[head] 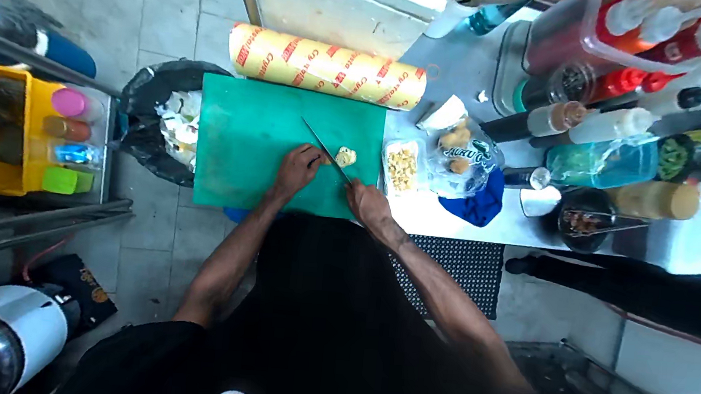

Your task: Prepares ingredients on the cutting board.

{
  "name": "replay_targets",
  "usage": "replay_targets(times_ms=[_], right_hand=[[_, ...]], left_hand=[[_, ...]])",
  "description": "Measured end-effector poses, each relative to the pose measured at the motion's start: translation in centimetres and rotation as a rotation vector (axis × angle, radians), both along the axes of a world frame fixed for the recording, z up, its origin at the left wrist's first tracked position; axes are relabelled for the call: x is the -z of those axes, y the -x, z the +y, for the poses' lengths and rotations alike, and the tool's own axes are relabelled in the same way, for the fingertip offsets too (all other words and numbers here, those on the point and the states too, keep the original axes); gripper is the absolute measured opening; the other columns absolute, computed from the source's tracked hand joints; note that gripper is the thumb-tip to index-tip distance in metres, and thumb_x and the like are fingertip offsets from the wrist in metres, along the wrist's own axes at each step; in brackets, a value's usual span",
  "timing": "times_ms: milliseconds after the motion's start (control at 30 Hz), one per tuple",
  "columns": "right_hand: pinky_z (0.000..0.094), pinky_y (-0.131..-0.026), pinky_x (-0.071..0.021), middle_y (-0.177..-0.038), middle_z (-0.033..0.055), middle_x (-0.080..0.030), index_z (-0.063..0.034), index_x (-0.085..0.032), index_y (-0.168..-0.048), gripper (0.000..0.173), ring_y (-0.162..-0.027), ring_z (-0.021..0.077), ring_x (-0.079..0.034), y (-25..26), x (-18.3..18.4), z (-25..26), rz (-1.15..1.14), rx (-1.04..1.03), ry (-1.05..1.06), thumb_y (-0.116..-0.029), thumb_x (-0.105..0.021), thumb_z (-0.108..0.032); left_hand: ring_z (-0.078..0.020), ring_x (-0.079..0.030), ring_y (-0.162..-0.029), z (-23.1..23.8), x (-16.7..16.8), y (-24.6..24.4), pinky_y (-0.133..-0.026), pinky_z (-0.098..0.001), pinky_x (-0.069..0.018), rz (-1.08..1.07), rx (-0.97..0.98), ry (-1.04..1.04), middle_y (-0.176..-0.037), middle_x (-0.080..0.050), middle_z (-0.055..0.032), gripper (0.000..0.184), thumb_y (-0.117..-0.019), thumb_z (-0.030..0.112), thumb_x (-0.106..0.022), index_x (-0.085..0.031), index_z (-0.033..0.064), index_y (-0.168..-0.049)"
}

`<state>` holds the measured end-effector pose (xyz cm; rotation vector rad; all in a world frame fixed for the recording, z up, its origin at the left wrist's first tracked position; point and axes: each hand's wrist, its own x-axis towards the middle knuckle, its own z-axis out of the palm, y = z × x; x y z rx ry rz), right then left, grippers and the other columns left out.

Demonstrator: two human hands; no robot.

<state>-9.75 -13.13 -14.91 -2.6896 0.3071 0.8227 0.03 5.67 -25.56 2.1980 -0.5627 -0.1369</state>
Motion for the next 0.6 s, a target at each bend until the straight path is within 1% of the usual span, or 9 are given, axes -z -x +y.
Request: replay_targets(times_ms=[100, 200, 267, 300, 367, 433, 467, 533, 600], right_hand=[[0.0577, -0.069, -0.0584, -0.095, 0.02, -0.07, -0.0093, -0.062, -0.118, 0.036, -0.089, 0.0408, -0.072, -0.6, -1.7, 0.3, 0.127, -0.019, 0.082, -0.1088, -0.043, -0.038], [0.0568, -0.072, -0.0589, -0.099, 0.0201, -0.07, -0.0086, -0.061, -0.121, 0.035, -0.092, 0.04, -0.072, -0.5, -3.5, 0.2, 0.229, -0.035, 0.112, -0.1092, -0.041, -0.036], [0.0568, -0.072, -0.0589, -0.1, 0.0215, -0.07, -0.0074, -0.06, -0.122, 0.036, -0.093, 0.0411, -0.072, -0.5, -3.6, 0.4, 0.266, -0.041, 0.118, -0.1097, -0.041, -0.035], [0.0567, -0.072, -0.0589, -0.1, 0.0222, -0.069, -0.0066, -0.06, -0.122, 0.035, -0.092, 0.0415, -0.072, -0.6, -2.9, 0.6, 0.255, -0.029, 0.119, -0.1095, -0.041, -0.034], [0.0572, -0.067, -0.0583, -0.096, 0.023, -0.068, -0.0051, -0.059, -0.12, 0.032, -0.088, 0.0427, -0.071, -0.8, 0.5, 1.0, 0.149, 0.002, 0.1, -0.109, -0.044, -0.032], [0.0577, -0.068, -0.0585, -0.095, 0.0223, -0.069, -0.0055, -0.059, -0.12, 0.032, -0.088, 0.0426, -0.072, -1.8, 4.1, 1.3, 0.06, -0.002, 0.091, -0.1084, -0.043, -0.031], [0.0577, -0.068, -0.0584, -0.094, 0.0219, -0.069, -0.006, -0.06, -0.119, 0.032, -0.087, 0.0425, -0.072, -2.1, 4.9, 1.6, 0.031, -0.002, 0.087, -0.1084, -0.043, -0.031], [0.0575, -0.069, -0.0585, -0.095, 0.0216, -0.07, -0.0066, -0.06, -0.119, 0.035, -0.089, 0.0423, -0.072, -2.7, 5.2, 1.3, 0.024, -0.014, 0.068, -0.1093, -0.04, -0.034], [0.0579, -0.072, -0.0583, -0.098, 0.0216, -0.07, -0.0069, -0.06, -0.12, 0.039, -0.092, 0.0423, -0.072, -2.8, 4.3, 0.7, 0.065, -0.024, 0.03, -0.1103, -0.039, -0.037]], left_hand=[[-0.0173, -0.072, -0.095, -0.1, -0.3, -0.5, -0.089, -0.0347, -0.0606, 0.021, -0.001, -0.002, -0.107, -0.072, -0.0091, 0.013, -0.0992, 0.015, -0.065, -0.075, 0.008, -0.104], [-0.0173, -0.072, -0.094, -0.2, -0.4, -0.6, -0.088, -0.0345, -0.0606, 0.026, 0.003, -0.002, -0.106, -0.073, -0.0091, 0.014, -0.0995, 0.014, -0.063, -0.075, 0.0074, -0.102], [-0.0183, -0.072, -0.095, 0.0, -0.3, -0.6, -0.089, -0.0354, -0.0602, 0.026, 0.004, 0.012, -0.107, -0.073, -0.0103, 0.014, -0.0995, 0.013, -0.063, -0.075, 0.0059, -0.101], [-0.0185, -0.072, -0.096, 0.0, -0.3, -0.5, -0.089, -0.0355, -0.0599, 0.027, 0.002, 0.02, -0.107, -0.073, -0.0107, 0.014, -0.0994, 0.012, -0.063, -0.075, 0.0054, -0.101], [-0.0184, -0.072, -0.097, -0.1, -0.3, -0.5, -0.091, -0.0346, -0.0596, 0.032, 0.003, 0.018, -0.109, -0.073, -0.011, 0.015, -0.1003, 0.012, -0.062, -0.075, 0.0053, -0.104], [-0.0188, -0.072, -0.1, 0.0, -0.1, -0.4, -0.092, -0.0346, -0.059, 0.021, 0.015, 0.019, -0.112, -0.072, -0.0115, 0.017, -0.102, 0.013, -0.061, -0.075, 0.0054, -0.107], [-0.0196, -0.071, -0.102, 0.3, -0.1, -0.3, -0.093, -0.0351, -0.0585, 0.012, 0.028, 0.018, -0.113, -0.072, -0.0121, 0.018, -0.1029, 0.013, -0.059, -0.074, 0.0051, -0.108], [-0.0207, -0.071, -0.106, 0.5, 0.1, -0.5, -0.096, -0.0352, -0.0576, -0.006, 0.048, 0.032, -0.116, -0.071, -0.013, 0.019, -0.1038, 0.013, -0.058, -0.074, 0.0049, -0.111], [-0.0203, -0.07, -0.106, 0.4, 0.4, 0.0, -0.096, -0.034, -0.0575, -0.019, 0.043, 0.056, -0.116, -0.071, -0.013, 0.018, -0.1032, 0.012, -0.059, -0.074, 0.0046, -0.111]])
